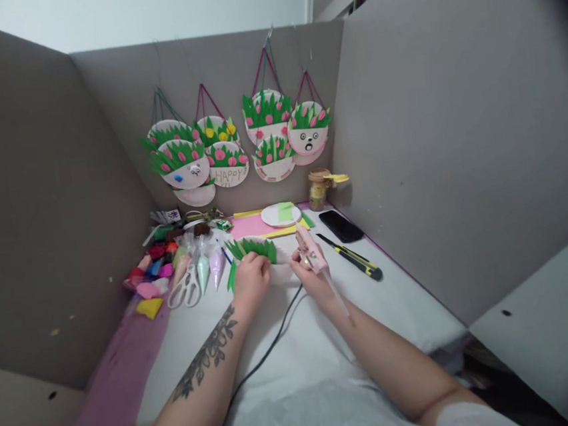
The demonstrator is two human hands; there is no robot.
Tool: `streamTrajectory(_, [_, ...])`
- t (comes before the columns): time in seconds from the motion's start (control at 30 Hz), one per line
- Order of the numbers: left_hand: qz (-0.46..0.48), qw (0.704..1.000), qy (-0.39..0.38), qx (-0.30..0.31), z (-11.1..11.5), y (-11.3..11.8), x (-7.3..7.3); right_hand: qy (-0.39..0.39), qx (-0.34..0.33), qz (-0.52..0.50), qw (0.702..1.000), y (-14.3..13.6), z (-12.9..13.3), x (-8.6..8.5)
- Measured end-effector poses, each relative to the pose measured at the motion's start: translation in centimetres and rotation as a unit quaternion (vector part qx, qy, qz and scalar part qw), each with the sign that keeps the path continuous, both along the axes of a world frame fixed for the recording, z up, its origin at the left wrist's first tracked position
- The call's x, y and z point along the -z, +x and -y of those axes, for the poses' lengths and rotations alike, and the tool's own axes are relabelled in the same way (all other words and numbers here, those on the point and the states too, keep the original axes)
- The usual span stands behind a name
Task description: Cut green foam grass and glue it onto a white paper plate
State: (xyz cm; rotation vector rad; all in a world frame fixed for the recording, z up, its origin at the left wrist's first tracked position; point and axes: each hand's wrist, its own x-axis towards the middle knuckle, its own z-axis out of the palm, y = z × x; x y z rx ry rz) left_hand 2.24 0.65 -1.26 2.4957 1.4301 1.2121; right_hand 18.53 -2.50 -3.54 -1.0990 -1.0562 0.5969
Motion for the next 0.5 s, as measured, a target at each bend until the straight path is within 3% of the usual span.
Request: streamTrajectory(0.5, [0.076, 0.996, -0.053, 0.017, -0.19, -0.42, 0.1, 0.003, -0.016, 0.012, 1.0, -0.33, 0.26, -0.09])
